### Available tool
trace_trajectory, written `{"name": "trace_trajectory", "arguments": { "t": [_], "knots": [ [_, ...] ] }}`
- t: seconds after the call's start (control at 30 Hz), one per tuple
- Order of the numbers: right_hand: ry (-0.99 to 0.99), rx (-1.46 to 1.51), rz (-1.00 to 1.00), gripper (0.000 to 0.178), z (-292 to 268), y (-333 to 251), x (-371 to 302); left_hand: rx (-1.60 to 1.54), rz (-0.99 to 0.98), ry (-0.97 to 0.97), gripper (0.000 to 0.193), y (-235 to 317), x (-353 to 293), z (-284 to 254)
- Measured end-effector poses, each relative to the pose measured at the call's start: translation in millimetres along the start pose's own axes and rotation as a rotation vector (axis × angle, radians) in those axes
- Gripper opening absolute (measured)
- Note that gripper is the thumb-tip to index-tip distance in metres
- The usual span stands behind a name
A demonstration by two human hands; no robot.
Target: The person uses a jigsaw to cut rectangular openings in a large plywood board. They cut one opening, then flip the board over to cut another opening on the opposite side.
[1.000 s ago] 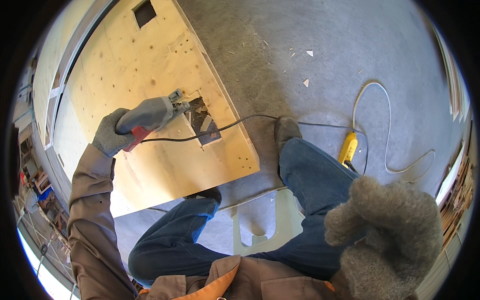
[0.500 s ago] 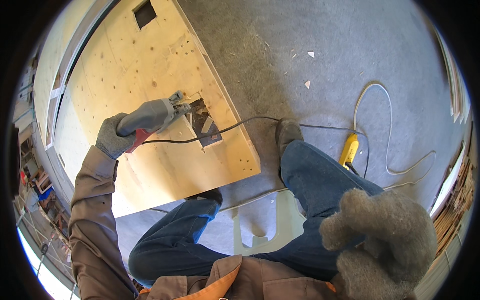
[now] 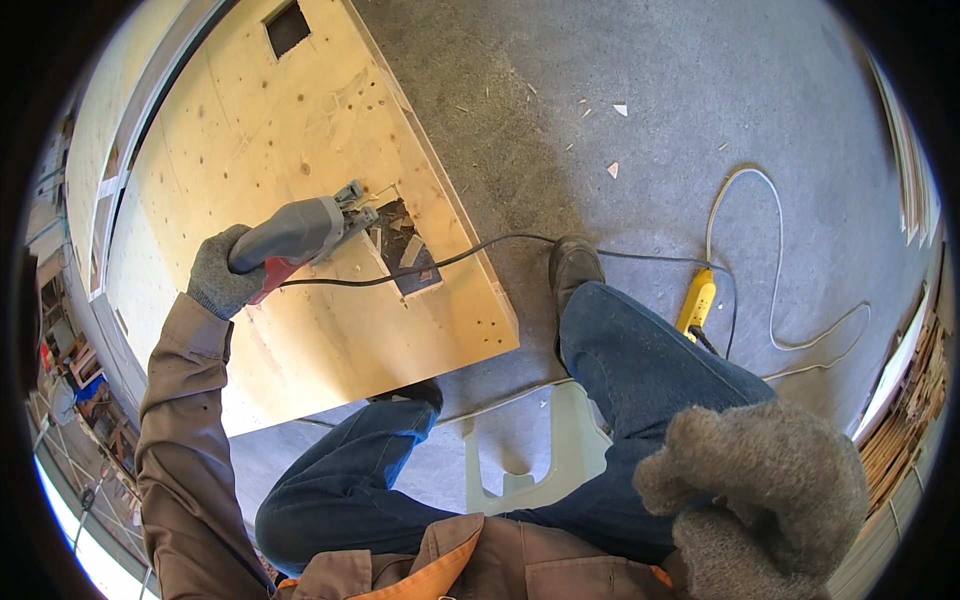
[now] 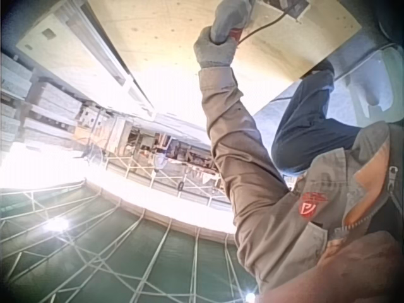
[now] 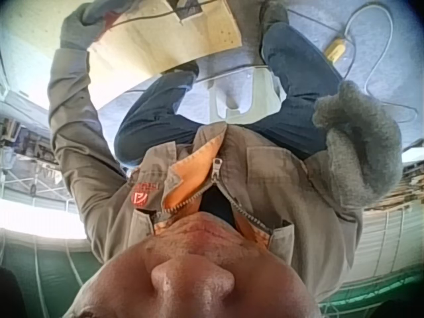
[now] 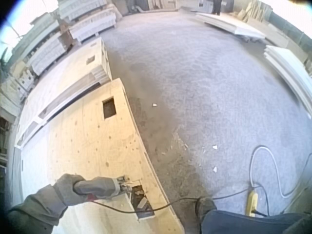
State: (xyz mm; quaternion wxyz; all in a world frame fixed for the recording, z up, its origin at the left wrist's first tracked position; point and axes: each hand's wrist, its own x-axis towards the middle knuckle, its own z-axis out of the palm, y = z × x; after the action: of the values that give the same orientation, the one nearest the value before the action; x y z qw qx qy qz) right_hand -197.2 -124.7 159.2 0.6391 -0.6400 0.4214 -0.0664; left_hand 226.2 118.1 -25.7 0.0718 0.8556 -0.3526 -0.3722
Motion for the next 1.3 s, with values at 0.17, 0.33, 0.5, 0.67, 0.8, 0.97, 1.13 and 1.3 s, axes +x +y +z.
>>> {"name": "trace_trajectory", "arguments": {
  "t": [0.17,0.33,0.5,0.67,0.8,0.97,1.13,1.3],
  "knots": [
    [-0.087,-0.029,-0.086,0.056,-5.7,0.6,4.6,0.035,0.014,0.024,0.033,1.2,-5.0,-7.5],
    [-0.09,-0.052,-0.121,0.054,-3.8,3.8,5.4,0.012,0.022,0.013,0.034,4.7,4.0,2.0],
    [-0.058,-0.045,-0.049,0.056,-3.4,-0.6,2.0,0.04,0.026,0.025,0.036,8.3,-0.3,0.3],
    [0.0,-0.026,0.142,0.057,-14.8,-1.5,-13.0,0.025,0.04,0.039,0.037,1.3,-2.7,2.3],
    [0.051,-0.001,0.238,0.056,-15.5,-4.6,-17.1,0.052,-0.011,0.0,0.037,3.2,-2.4,0.3],
    [0.016,-0.053,0.209,0.054,-21.3,0.2,-20.6,0.025,0.025,0.049,0.035,-6.3,-4.8,2.4],
    [-0.071,-0.098,0.086,0.053,-16.9,-3.8,-8.5,0.02,0.005,0.04,0.036,7.1,-1.5,2.6],
    [-0.01,0.022,0.056,0.056,-10.2,3.7,-6.8,-0.001,0.053,0.081,0.036,-3.1,-1.1,4.4]
  ]
}}
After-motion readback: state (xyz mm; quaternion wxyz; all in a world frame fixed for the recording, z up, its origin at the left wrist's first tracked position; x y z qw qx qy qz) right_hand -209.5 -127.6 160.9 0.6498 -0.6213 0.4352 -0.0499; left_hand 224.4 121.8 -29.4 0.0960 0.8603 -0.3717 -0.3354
